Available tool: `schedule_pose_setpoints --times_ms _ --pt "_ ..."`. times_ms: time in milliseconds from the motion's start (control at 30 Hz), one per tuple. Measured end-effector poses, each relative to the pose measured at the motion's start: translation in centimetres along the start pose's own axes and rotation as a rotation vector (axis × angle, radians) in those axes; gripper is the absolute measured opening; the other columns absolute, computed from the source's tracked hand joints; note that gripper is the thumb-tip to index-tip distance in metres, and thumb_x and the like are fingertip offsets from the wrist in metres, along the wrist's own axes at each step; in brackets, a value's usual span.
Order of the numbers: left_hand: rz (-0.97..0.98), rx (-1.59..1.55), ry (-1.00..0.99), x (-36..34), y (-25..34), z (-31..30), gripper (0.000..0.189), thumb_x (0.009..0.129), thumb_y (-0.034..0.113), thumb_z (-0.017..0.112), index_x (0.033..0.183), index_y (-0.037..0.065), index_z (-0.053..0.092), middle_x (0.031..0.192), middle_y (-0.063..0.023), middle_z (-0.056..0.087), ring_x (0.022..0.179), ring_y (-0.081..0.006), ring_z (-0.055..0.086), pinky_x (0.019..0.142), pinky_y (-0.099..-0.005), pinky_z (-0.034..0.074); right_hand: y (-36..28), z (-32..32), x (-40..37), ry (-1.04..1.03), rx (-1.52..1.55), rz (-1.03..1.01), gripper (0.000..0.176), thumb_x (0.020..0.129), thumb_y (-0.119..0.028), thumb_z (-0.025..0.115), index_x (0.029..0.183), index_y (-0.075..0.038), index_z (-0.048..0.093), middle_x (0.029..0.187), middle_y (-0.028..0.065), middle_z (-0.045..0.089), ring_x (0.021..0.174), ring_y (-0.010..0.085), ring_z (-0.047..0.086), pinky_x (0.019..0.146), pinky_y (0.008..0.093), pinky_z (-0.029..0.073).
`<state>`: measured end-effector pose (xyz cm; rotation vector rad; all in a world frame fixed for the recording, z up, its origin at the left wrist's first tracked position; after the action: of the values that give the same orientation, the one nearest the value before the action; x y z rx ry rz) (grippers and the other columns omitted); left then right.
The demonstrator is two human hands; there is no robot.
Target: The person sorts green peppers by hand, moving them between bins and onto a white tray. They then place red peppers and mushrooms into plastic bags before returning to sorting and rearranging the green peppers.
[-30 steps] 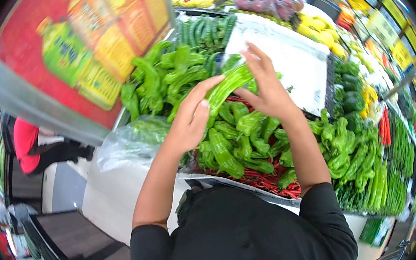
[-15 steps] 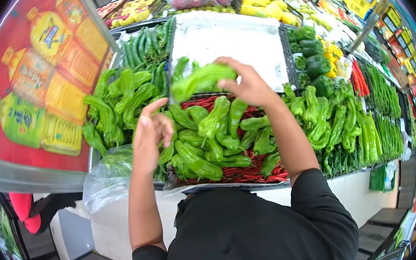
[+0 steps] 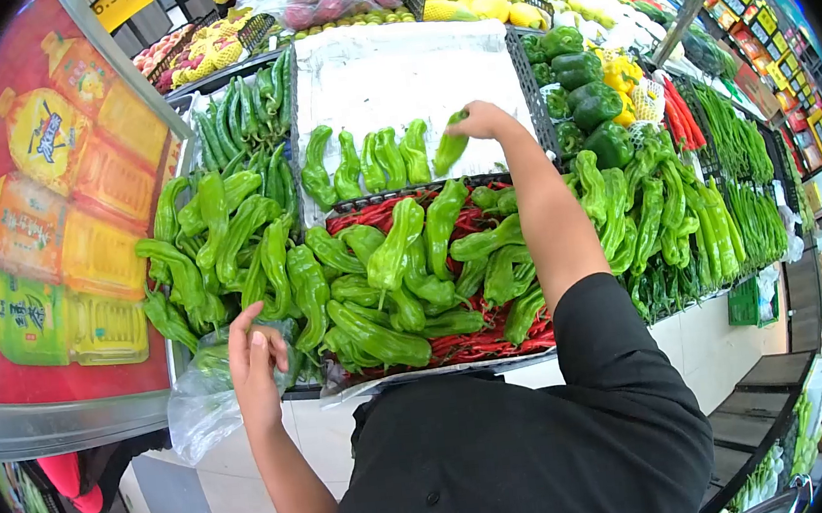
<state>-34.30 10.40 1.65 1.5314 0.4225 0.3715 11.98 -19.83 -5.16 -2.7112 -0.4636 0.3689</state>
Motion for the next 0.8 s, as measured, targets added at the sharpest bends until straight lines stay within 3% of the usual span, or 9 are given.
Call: schedule_pose_setpoints --times_ms 67,167,200,300,333,433,667,767,800 --pt "-0.006 0.006 0.019 -0.5 0.1 -0.5 0.042 0.104 0.024 0.051 0.139 0.001 0.048 0.081 -0.0006 0.056 0.065 -0.0066 0.047 0.058 -0.0209 0.037 0.6 3.3 1.3 -0.214 -0.003 0.093 0.056 0.074 -0.046 0.081 0.101 0.003 0.071 0.073 0.013 0.063 0.057 0.0222 0.056 0.051 0.0368 0.045" --pt "-0.018 0.011 0.04 -0.9 -0.2 -1.1 0.042 0.104 0.023 0.052 0.139 0.001 0.047 0.081 -0.0008 0.055 0.065 -0.0068 0.047 0.058 -0.021 0.038 1.3 5.3 2.4 -0.228 0.13 0.177 0.051 0.076 -0.043 0.08 0.098 0.003 0.07 0.068 0.0115 0.059 0.054 0.0206 0.052 0.048 0.036 0.041" --pt "-0.022 0.008 0.043 -0.9 -0.3 -1.2 0.043 0.103 0.023 0.053 0.139 0.001 0.047 0.081 -0.0011 0.055 0.066 -0.0072 0.046 0.059 -0.0212 0.038 1.4 5.8 2.9 -0.221 0.124 0.174 0.053 0.079 -0.042 0.08 0.105 0.002 0.068 0.074 0.0129 0.064 0.059 0.0231 0.059 0.052 0.0366 0.048" --pt "-0.028 0.0 0.043 -0.8 -0.3 -1.0 0.043 0.102 0.022 0.053 0.139 0.001 0.046 0.081 -0.0016 0.053 0.067 -0.0079 0.046 0.06 -0.0215 0.038 1.4 6.7 3.1 -0.135 0.148 0.084 0.057 0.082 -0.042 0.078 0.117 0.001 0.064 0.082 0.0141 0.069 0.067 0.0257 0.065 0.059 0.0383 0.056" --pt "-0.027 0.003 0.041 -0.7 -0.3 -0.8 0.043 0.102 0.021 0.053 0.139 0.002 0.046 0.081 -0.0016 0.053 0.067 -0.0077 0.046 0.06 -0.0214 0.038 1.3 7.2 2.9 -0.219 0.074 0.084 0.059 0.086 -0.04 0.077 0.127 -0.001 0.059 0.091 0.0138 0.072 0.075 0.0252 0.07 0.067 0.0381 0.061" --pt "-0.025 0.026 0.016 -0.4 -0.3 -0.3 0.043 0.102 0.021 0.053 0.14 0.003 0.046 0.081 -0.0015 0.054 0.066 -0.0073 0.045 0.059 -0.0213 0.038 0.9 8.4 1.6 -0.374 0.062 0.137 0.058 0.088 -0.036 0.076 0.128 0.002 0.058 0.088 0.013 0.072 0.073 0.0222 0.07 0.065 0.0361 0.06" --pt "0.061 0.108 -0.019 -0.2 2.6 -0.1 0.038 0.102 0.014 0.053 0.138 0.002 0.049 0.082 -0.0002 0.053 0.069 -0.0064 0.046 0.061 -0.0212 0.039 0.1 6.7 0.4 -0.345 -0.122 0.077 0.049 0.089 -0.044 0.071 0.084 0.004 0.072 0.076 0.0133 0.072 0.066 0.0223 0.069 0.061 0.0368 0.058" --pt "0.161 0.176 0.002 0.3 5.5 -2.1 0.034 0.101 0.011 0.053 0.134 0.002 0.053 0.084 0.0003 0.052 0.069 -0.006 0.046 0.062 -0.0209 0.039 -0.2 5.8 1.2 -0.296 -0.236 0.004 0.053 0.088 -0.049 0.067 0.074 0.003 0.072 0.071 0.013 0.07 0.063 0.0237 0.067 0.061 0.0387 0.058" --pt "0.204 0.227 0.059 0.7 6.3 -3.1 0.031 0.101 0.01 0.052 0.13 0.002 0.056 0.084 -0.0008 0.051 0.068 -0.0063 0.045 0.06 -0.0212 0.038 -1.1 4.8 0.4 -0.282 -0.253 0.004 0.053 0.088 -0.049 0.067 0.089 0.003 0.075 0.083 0.0178 0.073 0.077 0.0283 0.071 0.072 0.0412 0.059"
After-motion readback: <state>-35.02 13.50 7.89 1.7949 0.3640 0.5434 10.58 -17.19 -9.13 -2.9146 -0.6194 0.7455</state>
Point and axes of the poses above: each hand's wrist, its own x-axis towards the middle knuckle, its own z-axis out of the palm, y = z × x, the point moved 6 cm from there along x, towards the middle knuckle
